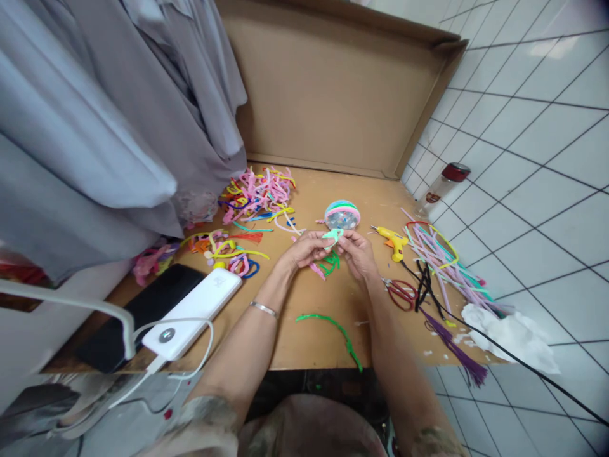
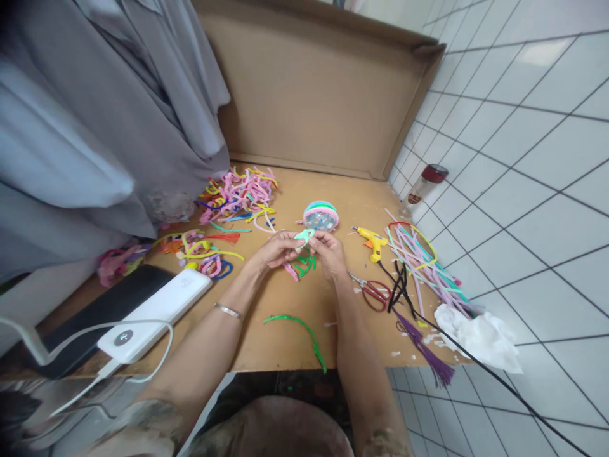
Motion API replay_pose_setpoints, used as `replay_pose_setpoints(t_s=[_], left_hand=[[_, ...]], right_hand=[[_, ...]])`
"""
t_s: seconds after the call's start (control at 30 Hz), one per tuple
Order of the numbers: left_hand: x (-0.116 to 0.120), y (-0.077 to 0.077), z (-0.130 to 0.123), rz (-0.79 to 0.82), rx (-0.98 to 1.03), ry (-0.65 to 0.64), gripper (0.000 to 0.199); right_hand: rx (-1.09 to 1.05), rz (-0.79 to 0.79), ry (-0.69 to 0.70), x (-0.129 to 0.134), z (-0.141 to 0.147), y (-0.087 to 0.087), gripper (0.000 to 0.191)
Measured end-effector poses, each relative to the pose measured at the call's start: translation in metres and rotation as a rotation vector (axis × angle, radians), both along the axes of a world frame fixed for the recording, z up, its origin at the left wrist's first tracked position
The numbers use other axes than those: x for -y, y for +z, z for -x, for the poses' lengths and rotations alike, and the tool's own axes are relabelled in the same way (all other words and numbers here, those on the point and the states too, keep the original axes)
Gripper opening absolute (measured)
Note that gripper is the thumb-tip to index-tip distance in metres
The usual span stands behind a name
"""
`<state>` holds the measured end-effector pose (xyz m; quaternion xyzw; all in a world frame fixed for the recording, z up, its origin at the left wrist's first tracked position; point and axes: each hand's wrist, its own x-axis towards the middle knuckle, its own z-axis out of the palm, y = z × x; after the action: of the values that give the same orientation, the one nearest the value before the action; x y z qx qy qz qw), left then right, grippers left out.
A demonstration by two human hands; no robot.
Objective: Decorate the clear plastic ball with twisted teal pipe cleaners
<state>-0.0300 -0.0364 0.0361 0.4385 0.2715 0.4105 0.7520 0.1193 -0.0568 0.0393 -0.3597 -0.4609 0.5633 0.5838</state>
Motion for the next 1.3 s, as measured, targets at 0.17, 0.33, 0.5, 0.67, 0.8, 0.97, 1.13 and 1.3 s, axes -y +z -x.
replay_pose_setpoints(t_s=[0.17, 0.33, 0.5, 0.67, 0.8, 0.97, 1.13, 1.3], left_hand=[[0.002, 0.000, -0.002, -0.020, -0.003, -0.018, 0.037], [0.001, -0.002, -0.008, -0.005, 0.026, 0.042, 0.043], [-0.001, -0.006, -0.013, -0.008, 0.004, 0.085, 0.041], [0.001, -0.003, -0.013, -0.061, -0.040, 0.092, 0.037], [0.003, 0.000, -0.013, -0.098, -0.027, 0.061, 0.039], [0.003, -0.002, -0.014, -0.080, -0.039, 0.069, 0.039], [0.001, -0.004, -0.015, -0.081, -0.032, 0.071, 0.040], [0.002, -0.002, -0.014, -0.090, -0.058, 0.076, 0.037]], right_hand=[[0.022, 0.000, -0.002, 0.000, -0.001, -0.001, 0.037], [-0.083, -0.048, -0.079, -0.002, 0.006, -0.007, 0.032], [-0.156, -0.023, -0.139, -0.005, 0.009, -0.014, 0.029], [-0.128, 0.011, -0.082, -0.007, 0.006, -0.016, 0.025], [-0.153, 0.040, -0.015, -0.006, 0.005, -0.015, 0.025], [-0.156, 0.053, -0.031, -0.006, 0.007, -0.016, 0.029], [-0.192, 0.041, -0.058, -0.006, 0.009, -0.017, 0.034], [-0.187, 0.048, -0.044, -0.007, 0.009, -0.017, 0.035]])
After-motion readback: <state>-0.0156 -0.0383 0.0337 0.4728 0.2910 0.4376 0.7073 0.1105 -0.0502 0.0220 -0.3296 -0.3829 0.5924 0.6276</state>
